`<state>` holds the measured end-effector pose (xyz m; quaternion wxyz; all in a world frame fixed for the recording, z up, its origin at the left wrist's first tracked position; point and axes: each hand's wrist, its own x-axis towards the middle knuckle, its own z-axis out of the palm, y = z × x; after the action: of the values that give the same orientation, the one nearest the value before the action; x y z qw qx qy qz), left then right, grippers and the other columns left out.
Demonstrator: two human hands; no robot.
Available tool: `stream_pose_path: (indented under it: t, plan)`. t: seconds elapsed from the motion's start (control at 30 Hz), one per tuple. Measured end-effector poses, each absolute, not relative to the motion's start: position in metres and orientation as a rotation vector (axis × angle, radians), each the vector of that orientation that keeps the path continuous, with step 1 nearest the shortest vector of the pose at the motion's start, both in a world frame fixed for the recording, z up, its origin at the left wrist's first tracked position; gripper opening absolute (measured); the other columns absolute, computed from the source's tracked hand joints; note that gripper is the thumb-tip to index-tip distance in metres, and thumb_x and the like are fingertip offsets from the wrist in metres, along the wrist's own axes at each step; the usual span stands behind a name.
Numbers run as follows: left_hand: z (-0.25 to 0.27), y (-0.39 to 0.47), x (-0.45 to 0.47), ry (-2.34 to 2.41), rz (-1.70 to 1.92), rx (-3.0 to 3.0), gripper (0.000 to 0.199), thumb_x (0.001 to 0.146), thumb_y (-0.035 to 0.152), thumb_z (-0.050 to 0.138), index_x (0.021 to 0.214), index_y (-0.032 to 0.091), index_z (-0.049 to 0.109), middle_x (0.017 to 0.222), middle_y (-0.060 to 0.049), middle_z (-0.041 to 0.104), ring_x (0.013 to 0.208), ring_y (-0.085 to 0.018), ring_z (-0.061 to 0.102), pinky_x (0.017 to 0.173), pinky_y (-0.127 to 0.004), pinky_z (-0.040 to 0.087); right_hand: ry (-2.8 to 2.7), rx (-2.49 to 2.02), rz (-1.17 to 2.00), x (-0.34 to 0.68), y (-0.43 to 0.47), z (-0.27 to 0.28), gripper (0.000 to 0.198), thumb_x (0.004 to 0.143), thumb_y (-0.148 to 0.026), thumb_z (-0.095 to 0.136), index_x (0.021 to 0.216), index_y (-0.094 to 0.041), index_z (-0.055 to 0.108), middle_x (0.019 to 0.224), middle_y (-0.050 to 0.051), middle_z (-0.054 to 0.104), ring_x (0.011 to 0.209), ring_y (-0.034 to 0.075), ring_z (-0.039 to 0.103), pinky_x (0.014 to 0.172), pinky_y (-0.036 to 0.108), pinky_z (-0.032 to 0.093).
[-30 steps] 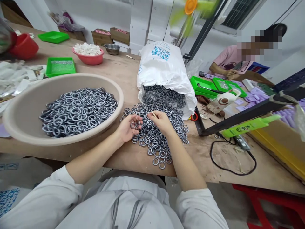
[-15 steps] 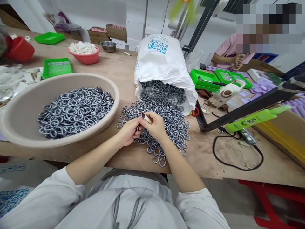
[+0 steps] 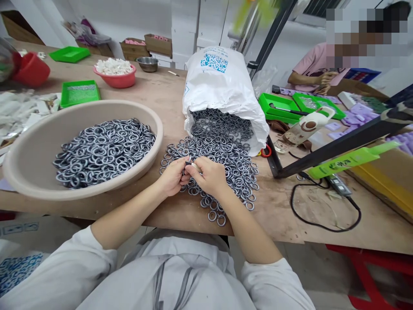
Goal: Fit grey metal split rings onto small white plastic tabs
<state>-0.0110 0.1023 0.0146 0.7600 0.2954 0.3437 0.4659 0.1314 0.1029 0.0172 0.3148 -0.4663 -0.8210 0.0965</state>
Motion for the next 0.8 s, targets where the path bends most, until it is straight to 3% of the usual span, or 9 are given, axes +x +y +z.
stream_pose_path:
  t: [0.17,0.27,0.37,0.5,0.67,0.8]
  plan:
    - [0.016,0.097,-0.010,0.629,0.898,0.740,0.039,0.077,0.045,0.070,0.069,0.018,0.043,0.054,0.008,0.037,0.038,-0.002,0.028,0.035,-0.013,0.018,-1.905,-1.425,0.352,0.155,0.131,0.008,0.053,0.096,-0.060,0.033,0.060,-0.022,0.042,0.055,-0.001,0.046,0.055,0.014,0.042,0.057,0.029,0.028]
    - [0.014,0.098,-0.010,0.617,0.895,0.752,0.038,0.078,0.045,0.070,0.068,0.017,0.047,0.055,0.007,0.041,0.039,-0.002,0.033,0.036,-0.014,0.023,-1.779,-1.647,0.302,0.170,0.155,0.008,0.052,0.096,-0.060,0.035,0.066,-0.022,0.053,0.059,0.000,0.053,0.061,0.016,0.048,0.059,0.028,0.031]
    - [0.011,0.106,-0.013,0.688,1.002,0.714,0.028,0.079,0.039,0.070,0.078,0.014,0.058,0.061,0.004,0.051,0.043,-0.003,0.041,0.038,-0.015,0.032,-1.918,-1.817,0.175,0.164,0.175,0.012,0.039,0.091,-0.056,0.050,0.092,-0.021,0.067,0.084,0.006,0.068,0.078,0.021,0.059,0.065,0.028,0.036]
    - [0.007,0.116,-0.019,0.727,1.066,0.691,0.025,0.079,0.025,0.066,0.102,0.014,0.065,0.064,0.004,0.057,0.045,-0.004,0.046,0.040,-0.015,0.038,-2.191,-1.914,-0.050,0.135,0.199,0.015,0.032,0.088,-0.044,0.060,0.112,-0.025,0.068,0.111,0.011,0.066,0.093,0.026,0.064,0.073,0.032,0.042]
    - [0.008,0.123,-0.025,0.858,1.101,0.573,0.015,0.077,0.017,0.055,0.089,0.014,0.064,0.065,0.001,0.060,0.046,-0.006,0.051,0.040,-0.016,0.039,-2.286,-1.907,-0.070,0.125,0.217,0.015,0.023,0.087,-0.035,0.062,0.104,-0.022,0.071,0.109,0.012,0.067,0.091,0.026,0.065,0.073,0.033,0.043]
    - [0.007,0.125,-0.024,0.928,1.103,0.565,0.016,0.078,0.030,0.061,0.079,0.015,0.057,0.071,0.000,0.060,0.046,-0.005,0.049,0.035,-0.015,0.028,-2.074,-1.767,0.294,0.144,0.206,0.021,0.015,0.079,-0.033,0.068,0.084,-0.018,0.070,0.079,0.005,0.066,0.074,0.019,0.060,0.064,0.029,0.041]
